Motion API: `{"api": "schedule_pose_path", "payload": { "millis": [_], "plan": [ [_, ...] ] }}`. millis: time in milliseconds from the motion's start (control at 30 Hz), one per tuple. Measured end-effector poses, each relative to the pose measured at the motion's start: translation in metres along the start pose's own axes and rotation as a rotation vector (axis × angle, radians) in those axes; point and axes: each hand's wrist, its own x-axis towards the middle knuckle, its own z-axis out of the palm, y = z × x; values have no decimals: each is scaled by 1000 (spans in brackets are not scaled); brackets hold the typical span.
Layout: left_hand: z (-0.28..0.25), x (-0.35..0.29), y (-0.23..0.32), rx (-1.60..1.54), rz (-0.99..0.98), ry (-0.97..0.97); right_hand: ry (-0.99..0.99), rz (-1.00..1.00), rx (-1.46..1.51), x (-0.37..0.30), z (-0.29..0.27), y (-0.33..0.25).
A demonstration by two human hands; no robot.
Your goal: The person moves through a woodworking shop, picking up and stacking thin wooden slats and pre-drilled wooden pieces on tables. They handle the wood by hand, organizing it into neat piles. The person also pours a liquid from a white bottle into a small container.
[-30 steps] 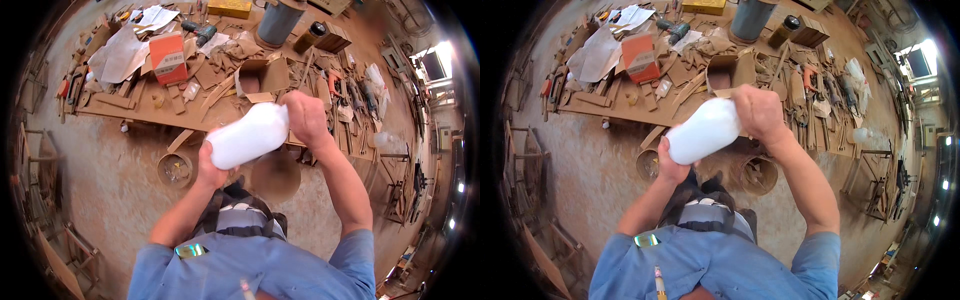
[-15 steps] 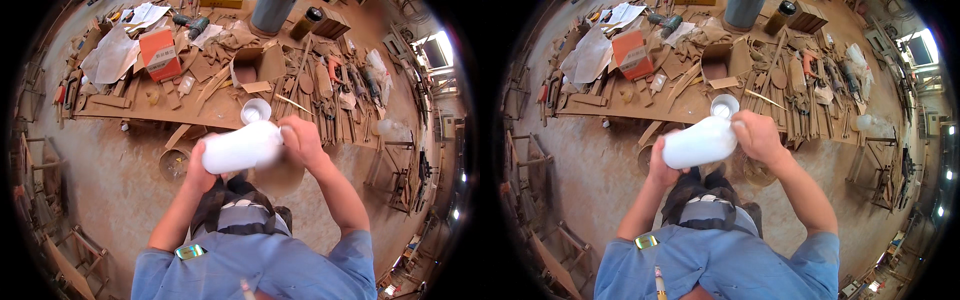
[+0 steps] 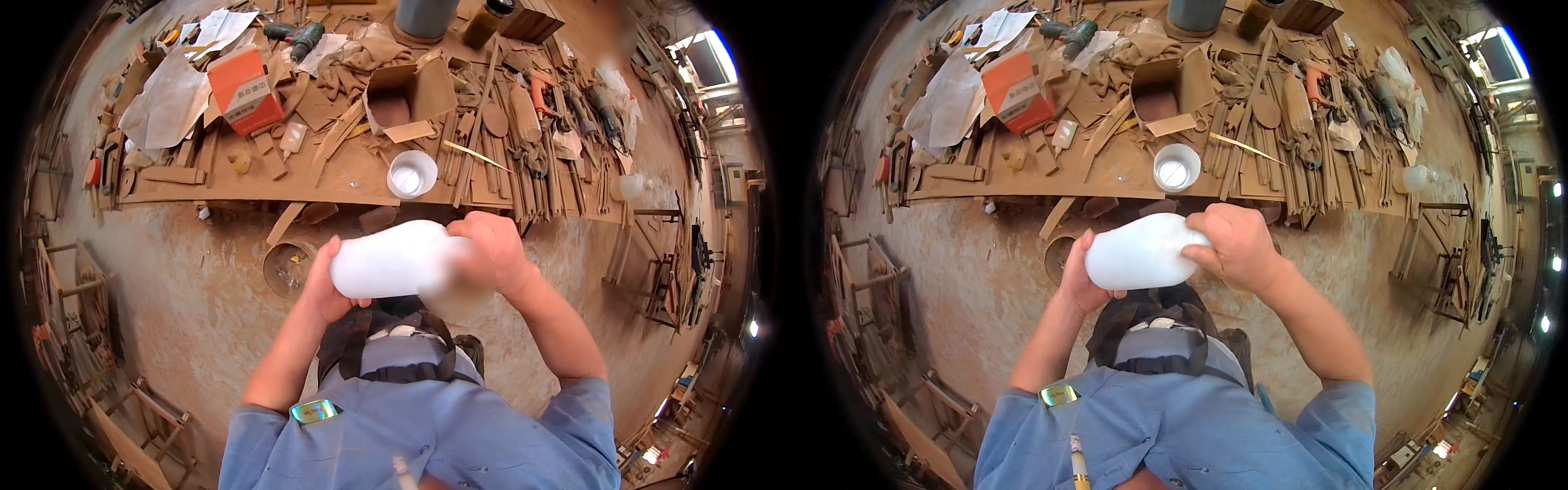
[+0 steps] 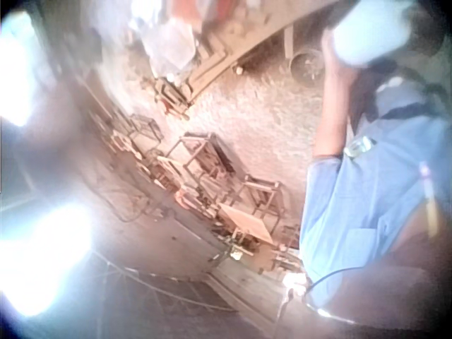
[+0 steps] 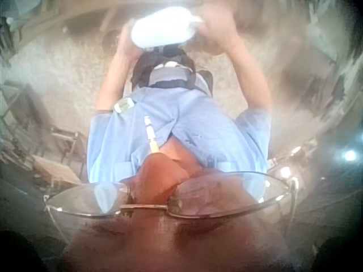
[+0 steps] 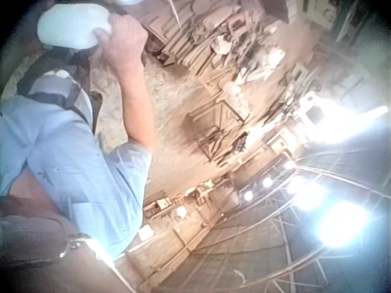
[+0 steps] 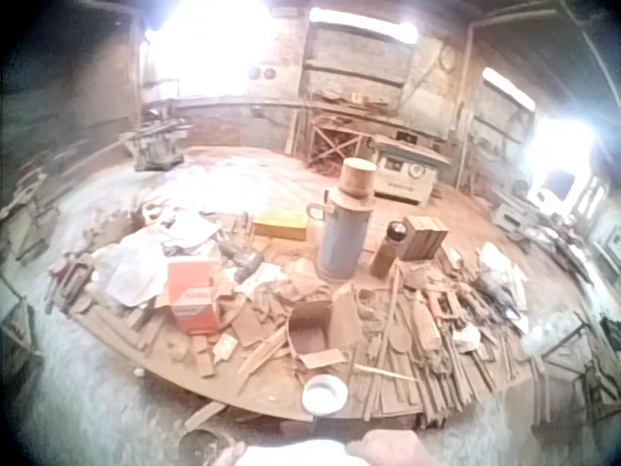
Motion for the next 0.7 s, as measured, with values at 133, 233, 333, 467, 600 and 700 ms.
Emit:
{"api": "schedule_pose_path", "payload": {
  "millis": [133,233,333,467,600,700],
  "plan": [
    [0,-5,-16,517,633,64,141,677,444,-2,13,-7],
    [12,-11,-16,861,944,7,105,929,679,-11,25,22],
    [6,-7,-19,662,682,55,195,610,409,-7,18,5],
    [-14,-1,-2,-50,-173,-127,172,60,130,-5,8,0],
    [-1,-8,-13,461,612,66,105,658,546,-7,25,7],
    [-2,-7,-8,1071,1139,10,-17,1153,964,-9,23,15]
  ]
}}
